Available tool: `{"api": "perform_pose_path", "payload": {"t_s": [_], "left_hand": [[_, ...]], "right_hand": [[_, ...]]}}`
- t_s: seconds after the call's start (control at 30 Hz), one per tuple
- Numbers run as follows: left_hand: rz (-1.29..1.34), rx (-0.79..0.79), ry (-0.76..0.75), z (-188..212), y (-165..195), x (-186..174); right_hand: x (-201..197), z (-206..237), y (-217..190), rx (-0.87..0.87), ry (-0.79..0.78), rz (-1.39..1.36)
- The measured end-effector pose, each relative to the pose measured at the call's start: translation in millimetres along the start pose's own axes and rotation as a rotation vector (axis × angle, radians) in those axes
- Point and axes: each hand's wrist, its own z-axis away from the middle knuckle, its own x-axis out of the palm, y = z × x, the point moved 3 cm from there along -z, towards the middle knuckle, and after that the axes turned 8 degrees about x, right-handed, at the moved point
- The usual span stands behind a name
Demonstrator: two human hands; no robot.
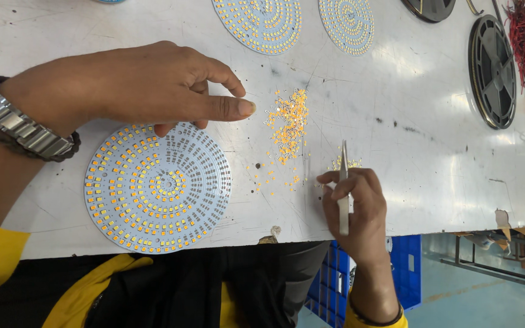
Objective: The person uses tweezers to pick up small yellow LED components from a pile on the table and places them into empty slots on a circular LED board. The person repeats this process, filling the board with LEDs one by one.
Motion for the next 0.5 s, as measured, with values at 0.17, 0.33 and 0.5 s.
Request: {"api": "perform_pose_path", "payload": {"t_s": [0.17, 0.33, 0.5], "left_hand": [[0.005, 0.004, 0.003, -0.2, 0.3, 0.2], [-0.003, 0.015, 0.003, 0.4, 0.6, 0.0], [-0.019, 0.008, -0.005, -0.5, 1.0, 0.1]], "right_hand": [[4.5, -1.2, -11.2, -0.059, -0.024, 0.027], [9.4, -7.6, -15.9, -0.079, -0.018, 0.035], [15.3, -6.9, -21.0, 0.018, 0.036, 0.06]]}}
